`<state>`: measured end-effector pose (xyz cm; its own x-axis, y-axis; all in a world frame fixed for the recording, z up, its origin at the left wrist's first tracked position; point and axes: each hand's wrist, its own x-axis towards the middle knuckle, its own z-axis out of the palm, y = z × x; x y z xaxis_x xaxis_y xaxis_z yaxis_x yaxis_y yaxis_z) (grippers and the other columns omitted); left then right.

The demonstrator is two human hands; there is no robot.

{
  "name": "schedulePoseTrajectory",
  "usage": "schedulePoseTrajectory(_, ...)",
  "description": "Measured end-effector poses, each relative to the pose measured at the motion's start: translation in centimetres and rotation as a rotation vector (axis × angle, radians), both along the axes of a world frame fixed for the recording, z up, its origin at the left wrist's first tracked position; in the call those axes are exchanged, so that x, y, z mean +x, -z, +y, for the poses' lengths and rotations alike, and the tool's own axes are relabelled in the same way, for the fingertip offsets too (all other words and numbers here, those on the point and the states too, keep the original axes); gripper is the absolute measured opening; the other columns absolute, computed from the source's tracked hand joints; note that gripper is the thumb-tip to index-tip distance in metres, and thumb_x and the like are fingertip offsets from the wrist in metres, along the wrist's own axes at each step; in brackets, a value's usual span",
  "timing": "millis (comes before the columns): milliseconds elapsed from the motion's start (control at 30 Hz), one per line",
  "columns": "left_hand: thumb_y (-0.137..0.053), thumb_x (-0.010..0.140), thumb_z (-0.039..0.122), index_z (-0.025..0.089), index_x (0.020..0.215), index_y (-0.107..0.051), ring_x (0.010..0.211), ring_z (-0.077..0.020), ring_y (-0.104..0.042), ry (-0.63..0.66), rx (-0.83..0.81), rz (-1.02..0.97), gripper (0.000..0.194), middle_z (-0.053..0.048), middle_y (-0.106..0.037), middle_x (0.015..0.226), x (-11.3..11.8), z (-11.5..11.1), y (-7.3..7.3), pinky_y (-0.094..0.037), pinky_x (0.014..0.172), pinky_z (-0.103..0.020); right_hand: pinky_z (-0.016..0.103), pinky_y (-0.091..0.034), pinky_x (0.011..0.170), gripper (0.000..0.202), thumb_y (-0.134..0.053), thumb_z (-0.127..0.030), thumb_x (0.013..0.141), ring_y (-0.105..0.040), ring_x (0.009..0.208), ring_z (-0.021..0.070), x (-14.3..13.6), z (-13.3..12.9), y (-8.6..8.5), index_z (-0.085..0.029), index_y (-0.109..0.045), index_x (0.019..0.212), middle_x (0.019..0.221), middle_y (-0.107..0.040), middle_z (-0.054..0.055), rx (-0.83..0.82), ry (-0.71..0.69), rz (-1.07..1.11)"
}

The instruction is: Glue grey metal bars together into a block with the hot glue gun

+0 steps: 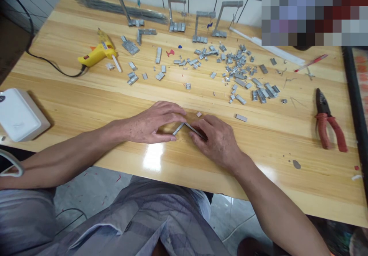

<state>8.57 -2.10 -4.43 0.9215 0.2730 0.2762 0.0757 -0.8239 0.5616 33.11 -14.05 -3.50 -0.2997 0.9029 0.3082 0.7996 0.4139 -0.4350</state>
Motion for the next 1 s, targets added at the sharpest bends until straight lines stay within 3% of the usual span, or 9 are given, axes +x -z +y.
schedulePoseTrajectory(100, -0.074, 0.094, 0.042, 0.025, 0.142, -0.058, 0.133, -0.0320, -0.060, -0.005, 0.001, 0.003, 0.054, -0.014, -0.065, 0.143, -0.01, 0.00, 0.04, -0.045, 0.113, -0.052, 0.034, -0.053, 0.068, 0.016, -0.065, -0.029, 0.099, -0.070, 0.080, 0.0222, 0.02, 0.00, 0.04, -0.018, -0.073, 0.108, 0.090, -0.074, 0.008, 0.003, 0.000, -0.002)
schedulePoseTrajectory(333, -0.074, 0.095, 0.046, 0.025, 0.136, -0.061, 0.134, -0.0326, -0.060, 0.005, -0.002, 0.009, 0.048, -0.014, -0.066, 0.143, -0.02, 0.12, 0.04, -0.045, 0.114, -0.053, 0.033, -0.051, 0.066, 0.015, -0.065, -0.027, 0.099, -0.067, 0.076, 0.0203, 0.02, 0.05, -0.07, -0.018, -0.073, 0.107, 0.089, -0.073, 0.007, 0.010, -0.004, -0.004)
schedulePoseTrajectory(533, -0.077, 0.092, 0.051, 0.024, 0.141, -0.059, 0.134, -0.0337, -0.059, -0.001, -0.017, 0.020, 0.059, -0.015, -0.066, 0.142, -0.02, 0.12, 0.10, -0.044, 0.114, -0.053, 0.033, -0.052, 0.067, 0.015, -0.064, -0.027, 0.099, -0.068, 0.078, 0.0210, 0.01, 0.05, -0.02, -0.018, -0.073, 0.108, 0.089, -0.073, 0.007, 0.011, -0.002, -0.009)
schedulePoseTrajectory(1000, -0.075, 0.093, 0.055, 0.024, 0.136, -0.065, 0.134, -0.0320, -0.061, -0.049, -0.045, -0.013, 0.054, -0.015, -0.067, 0.141, 0.09, -0.12, -0.27, -0.045, 0.115, -0.052, 0.032, -0.050, 0.066, 0.014, -0.066, -0.030, 0.099, -0.066, 0.074, 0.0193, -0.81, 0.03, -0.04, -0.018, -0.074, 0.098, 0.085, -0.072, 0.006, 0.036, 0.075, -0.027)
